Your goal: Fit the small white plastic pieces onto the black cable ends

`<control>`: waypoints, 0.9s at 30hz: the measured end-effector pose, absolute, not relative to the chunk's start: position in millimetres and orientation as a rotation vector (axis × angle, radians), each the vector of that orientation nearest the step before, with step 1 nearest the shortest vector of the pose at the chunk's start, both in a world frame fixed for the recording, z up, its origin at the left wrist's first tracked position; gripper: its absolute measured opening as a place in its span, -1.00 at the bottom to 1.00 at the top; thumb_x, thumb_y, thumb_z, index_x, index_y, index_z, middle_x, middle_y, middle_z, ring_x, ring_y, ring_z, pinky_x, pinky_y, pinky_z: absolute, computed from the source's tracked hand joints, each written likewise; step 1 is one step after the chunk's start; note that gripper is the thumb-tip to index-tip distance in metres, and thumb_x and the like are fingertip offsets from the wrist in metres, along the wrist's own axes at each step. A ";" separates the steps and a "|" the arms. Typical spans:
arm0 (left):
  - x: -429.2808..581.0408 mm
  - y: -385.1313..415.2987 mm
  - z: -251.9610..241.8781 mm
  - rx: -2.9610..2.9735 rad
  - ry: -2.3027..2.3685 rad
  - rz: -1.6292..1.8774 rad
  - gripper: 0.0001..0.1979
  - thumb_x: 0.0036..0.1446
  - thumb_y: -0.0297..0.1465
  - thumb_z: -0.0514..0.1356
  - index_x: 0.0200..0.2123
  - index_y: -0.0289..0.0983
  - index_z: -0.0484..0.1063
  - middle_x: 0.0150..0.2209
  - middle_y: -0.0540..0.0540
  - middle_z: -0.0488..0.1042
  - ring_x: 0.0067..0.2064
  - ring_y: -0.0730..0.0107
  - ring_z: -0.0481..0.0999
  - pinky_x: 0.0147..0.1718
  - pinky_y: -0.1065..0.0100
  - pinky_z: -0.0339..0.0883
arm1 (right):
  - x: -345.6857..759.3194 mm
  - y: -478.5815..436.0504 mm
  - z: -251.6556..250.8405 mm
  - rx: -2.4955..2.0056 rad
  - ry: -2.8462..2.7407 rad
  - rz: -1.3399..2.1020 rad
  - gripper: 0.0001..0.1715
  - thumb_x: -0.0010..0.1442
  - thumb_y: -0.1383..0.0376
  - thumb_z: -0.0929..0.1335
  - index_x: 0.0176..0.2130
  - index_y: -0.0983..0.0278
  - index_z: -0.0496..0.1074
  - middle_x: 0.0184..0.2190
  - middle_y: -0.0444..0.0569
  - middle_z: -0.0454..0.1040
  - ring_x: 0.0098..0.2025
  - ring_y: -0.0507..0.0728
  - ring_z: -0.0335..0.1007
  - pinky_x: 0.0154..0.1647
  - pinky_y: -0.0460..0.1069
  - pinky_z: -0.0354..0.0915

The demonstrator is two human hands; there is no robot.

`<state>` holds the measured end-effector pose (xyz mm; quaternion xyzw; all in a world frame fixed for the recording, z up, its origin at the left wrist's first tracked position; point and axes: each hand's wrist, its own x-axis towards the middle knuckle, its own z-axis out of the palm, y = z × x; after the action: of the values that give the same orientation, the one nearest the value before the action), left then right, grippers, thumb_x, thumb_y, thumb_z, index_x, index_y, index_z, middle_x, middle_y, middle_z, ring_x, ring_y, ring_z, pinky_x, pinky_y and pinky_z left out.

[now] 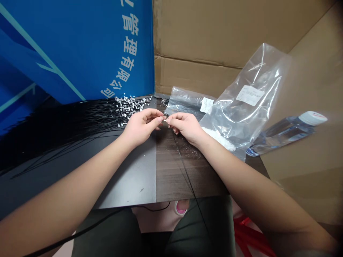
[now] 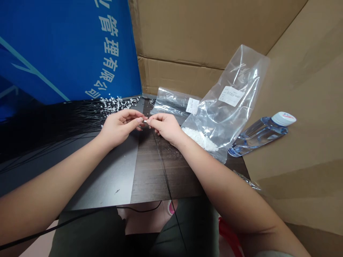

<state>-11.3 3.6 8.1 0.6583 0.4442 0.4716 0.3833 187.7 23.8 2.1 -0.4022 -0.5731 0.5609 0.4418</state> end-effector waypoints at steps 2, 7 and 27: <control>-12.2 5.6 9.4 1.640 1.127 1.154 -0.65 0.20 -0.16 0.38 -0.14 -0.33 0.59 -0.23 -0.18 0.66 -0.23 0.24 0.66 -0.27 0.28 0.57 | 188.5 23.8 1.6 -1.010 -1.473 1.350 -0.76 0.06 0.16 0.53 -0.41 0.27 0.53 -0.54 -0.17 0.43 -0.55 -0.04 0.19 -0.51 -0.06 0.12; -14.7 6.7 12.0 1.696 1.162 1.012 -0.65 0.19 -0.12 0.37 -0.22 -0.32 0.60 -0.37 -0.11 0.61 -0.38 0.37 0.58 -0.35 0.33 0.51 | 190.6 23.8 1.5 -1.062 -1.591 1.270 -0.73 0.09 0.12 0.51 -0.39 0.27 0.53 -0.54 -0.19 0.40 -0.52 -0.02 0.17 -0.44 -0.03 0.12; -13.7 4.8 13.0 1.621 1.194 1.001 -0.76 0.15 -0.22 0.39 -0.31 -0.29 0.58 -0.47 -0.09 0.60 -0.42 0.37 0.56 -0.31 0.32 0.44 | 191.4 21.9 3.1 -1.105 -1.647 1.187 -0.74 0.13 0.12 0.50 -0.38 0.26 0.54 -0.50 -0.16 0.44 -0.46 0.02 0.24 -0.40 -0.02 0.16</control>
<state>-13.7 4.8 13.0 0.6502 0.4791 0.4015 0.4318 191.4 21.9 3.1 -0.4375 -0.6520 0.4700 0.4032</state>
